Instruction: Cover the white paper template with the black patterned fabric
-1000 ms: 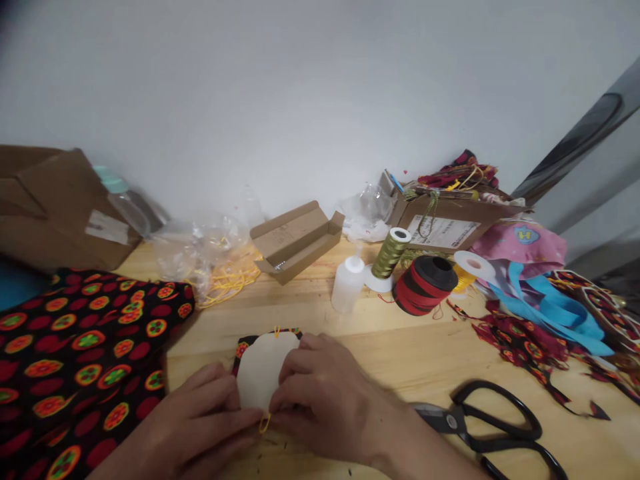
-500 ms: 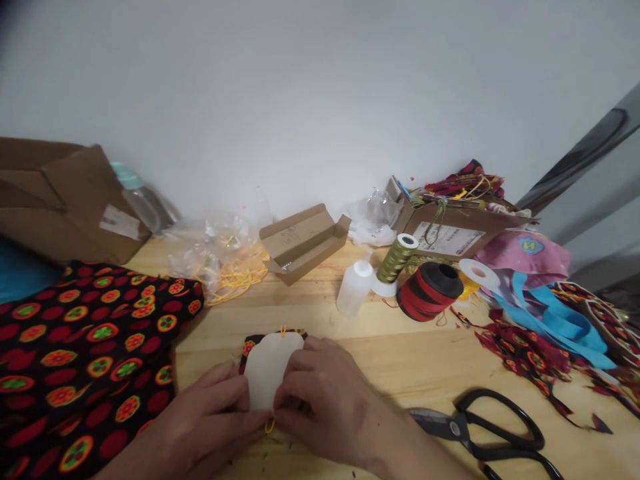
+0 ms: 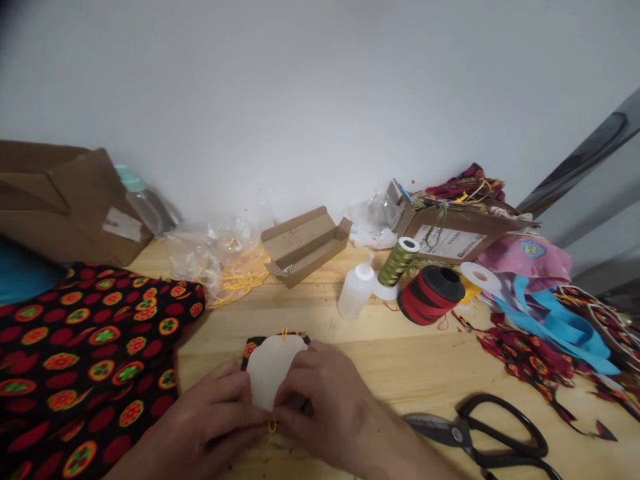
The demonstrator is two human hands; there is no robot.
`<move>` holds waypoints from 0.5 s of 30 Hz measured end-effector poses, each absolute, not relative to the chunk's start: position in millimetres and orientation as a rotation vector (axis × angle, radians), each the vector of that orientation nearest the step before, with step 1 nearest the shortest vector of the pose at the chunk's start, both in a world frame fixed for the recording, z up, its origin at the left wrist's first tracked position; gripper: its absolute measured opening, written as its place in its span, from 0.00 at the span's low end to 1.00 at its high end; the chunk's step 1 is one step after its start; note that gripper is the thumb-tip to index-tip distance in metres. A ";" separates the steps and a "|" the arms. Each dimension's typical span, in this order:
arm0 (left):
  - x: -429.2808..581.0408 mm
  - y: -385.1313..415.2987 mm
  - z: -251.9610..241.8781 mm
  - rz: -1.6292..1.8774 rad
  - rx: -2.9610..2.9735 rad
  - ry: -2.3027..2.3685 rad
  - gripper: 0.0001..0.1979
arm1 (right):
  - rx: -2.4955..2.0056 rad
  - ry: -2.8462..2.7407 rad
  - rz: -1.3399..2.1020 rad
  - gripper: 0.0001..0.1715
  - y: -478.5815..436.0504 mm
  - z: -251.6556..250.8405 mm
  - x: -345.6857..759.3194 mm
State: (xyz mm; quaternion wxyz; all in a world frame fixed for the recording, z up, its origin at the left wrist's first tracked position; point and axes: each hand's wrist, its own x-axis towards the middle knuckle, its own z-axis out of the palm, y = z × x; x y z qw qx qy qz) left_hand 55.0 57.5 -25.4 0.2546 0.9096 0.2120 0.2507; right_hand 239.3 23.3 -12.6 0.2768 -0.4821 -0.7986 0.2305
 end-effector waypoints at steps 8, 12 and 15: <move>50.8 58.0 -24.2 0.686 2.552 0.555 0.09 | -1.250 -2.302 0.536 0.07 12.5 3.1 249.7; 49.1 58.9 -23.4 0.686 2.630 0.529 0.10 | -1.216 -2.391 0.323 0.08 0.5 -0.4 249.5; 46.9 58.5 -27.0 0.664 2.684 0.530 0.10 | -1.207 -2.388 0.180 0.09 -3.7 -9.4 247.1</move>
